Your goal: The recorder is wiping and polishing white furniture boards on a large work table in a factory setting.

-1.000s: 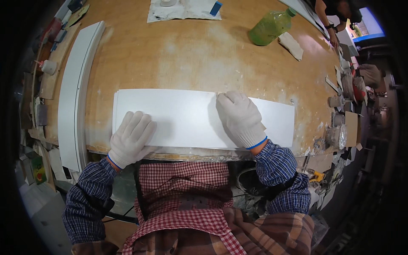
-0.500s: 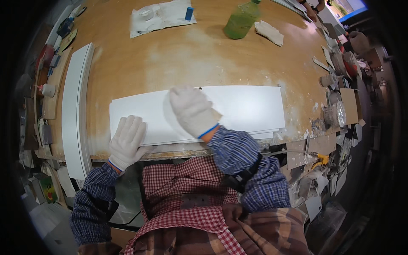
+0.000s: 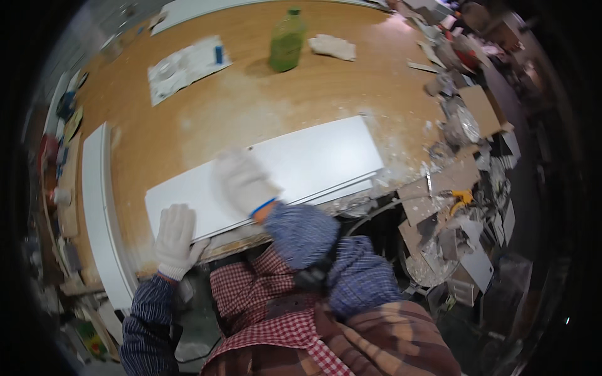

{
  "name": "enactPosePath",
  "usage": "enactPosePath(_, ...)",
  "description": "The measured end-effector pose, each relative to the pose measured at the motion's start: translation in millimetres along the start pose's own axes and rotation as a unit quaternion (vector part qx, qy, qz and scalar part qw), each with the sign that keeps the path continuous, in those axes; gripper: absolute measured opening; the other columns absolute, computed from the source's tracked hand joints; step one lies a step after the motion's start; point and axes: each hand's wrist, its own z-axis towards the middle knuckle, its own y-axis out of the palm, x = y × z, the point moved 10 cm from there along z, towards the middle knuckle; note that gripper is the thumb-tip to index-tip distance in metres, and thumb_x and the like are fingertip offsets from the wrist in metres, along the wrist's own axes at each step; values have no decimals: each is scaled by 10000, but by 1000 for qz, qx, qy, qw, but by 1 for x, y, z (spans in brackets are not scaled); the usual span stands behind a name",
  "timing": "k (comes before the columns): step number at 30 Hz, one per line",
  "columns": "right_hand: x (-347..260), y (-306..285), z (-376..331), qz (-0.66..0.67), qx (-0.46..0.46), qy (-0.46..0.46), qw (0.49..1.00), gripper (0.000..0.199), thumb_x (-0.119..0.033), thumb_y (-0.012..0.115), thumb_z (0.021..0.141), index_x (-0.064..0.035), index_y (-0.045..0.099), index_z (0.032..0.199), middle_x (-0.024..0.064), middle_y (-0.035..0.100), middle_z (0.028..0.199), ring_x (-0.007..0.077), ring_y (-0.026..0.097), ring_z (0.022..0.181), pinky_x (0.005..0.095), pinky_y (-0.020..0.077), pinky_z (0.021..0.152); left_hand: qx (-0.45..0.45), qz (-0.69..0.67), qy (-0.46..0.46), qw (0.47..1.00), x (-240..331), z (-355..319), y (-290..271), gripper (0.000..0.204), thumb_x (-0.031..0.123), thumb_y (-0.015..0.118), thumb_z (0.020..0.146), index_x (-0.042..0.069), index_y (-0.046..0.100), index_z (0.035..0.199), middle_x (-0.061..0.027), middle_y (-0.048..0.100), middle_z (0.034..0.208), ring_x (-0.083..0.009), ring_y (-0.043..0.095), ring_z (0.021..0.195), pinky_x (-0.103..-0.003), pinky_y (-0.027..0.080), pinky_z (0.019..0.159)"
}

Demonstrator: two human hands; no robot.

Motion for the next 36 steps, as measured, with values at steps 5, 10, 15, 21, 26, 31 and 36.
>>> enactPosePath(5, 54, -69, 4, 512, 155, 180, 826, 115, -113, 516, 902, -31, 592, 875, 109, 567, 839, 234, 604, 675, 401, 477, 488, -22, 12, -6, 1000, -12, -28, 14, 782, 310, 782, 825, -45, 496, 1461, -288, 512, 1483, -504, 446, 1409, -628, 324, 1195)
enactPosePath(10, 132, 72, -75, 411, -77, 263, 869, 164, -108, 505, 925, -10, 613, 999, 208, 607, 1024, 313, 626, 808, 421, 558, 656, -158, 67, -96, 981, -8, -24, -3, 662, 482, 651, 970, 18, 569, 1436, -282, 537, 1464, -483, 504, 1352, -641, 368, 1141)
enactPosePath(15, 257, 148, -186, 452, -130, 531, 705, 185, -99, 554, 881, -30, 633, 1034, 161, 609, 1068, 363, 630, 942, 490, 541, 789, -167, 38, -115, 979, -14, -25, 1, 797, 548, 635, 968, 29, 449, 1544, -306, 447, 1543, -509, 426, 1414, -592, 352, 1172)
enactPosePath(21, 194, 163, -166, 55, -218, 320, 920, 163, -122, 537, 894, -8, 612, 983, 168, 581, 952, 343, 623, 799, 493, 546, 734, -201, 56, -109, 972, -11, -9, 12, 833, 566, 642, 958, 30, 424, 1558, -314, 439, 1545, -508, 424, 1416, -575, 369, 1165)
enactPosePath(26, 99, 21, -68, 126, -61, 167, 976, 92, -150, 557, 911, -78, 596, 953, 47, 549, 736, 193, 587, 547, 354, 429, 351, -158, 42, -97, 982, -16, -21, 9, 820, 555, 653, 956, 32, 437, 1549, -330, 466, 1513, -533, 456, 1374, -599, 388, 1142)
enactPosePath(31, 156, 47, -104, 325, 40, 260, 908, 116, -121, 537, 902, -42, 617, 932, 152, 567, 853, 283, 630, 674, 449, 514, 504, -119, 78, -46, 989, -9, -18, -1, 822, 537, 664, 953, 34, 424, 1557, -331, 469, 1509, -538, 468, 1360, -624, 403, 1118)
enactPosePath(36, 201, 141, -137, 178, -106, 323, 923, 173, -111, 531, 892, 6, 627, 976, 187, 580, 918, 322, 612, 787, 450, 518, 576, -110, 54, -56, 991, -5, -16, -11, 825, 531, 666, 952, 18, 425, 1551, -333, 464, 1513, -540, 451, 1374, -633, 351, 1152)
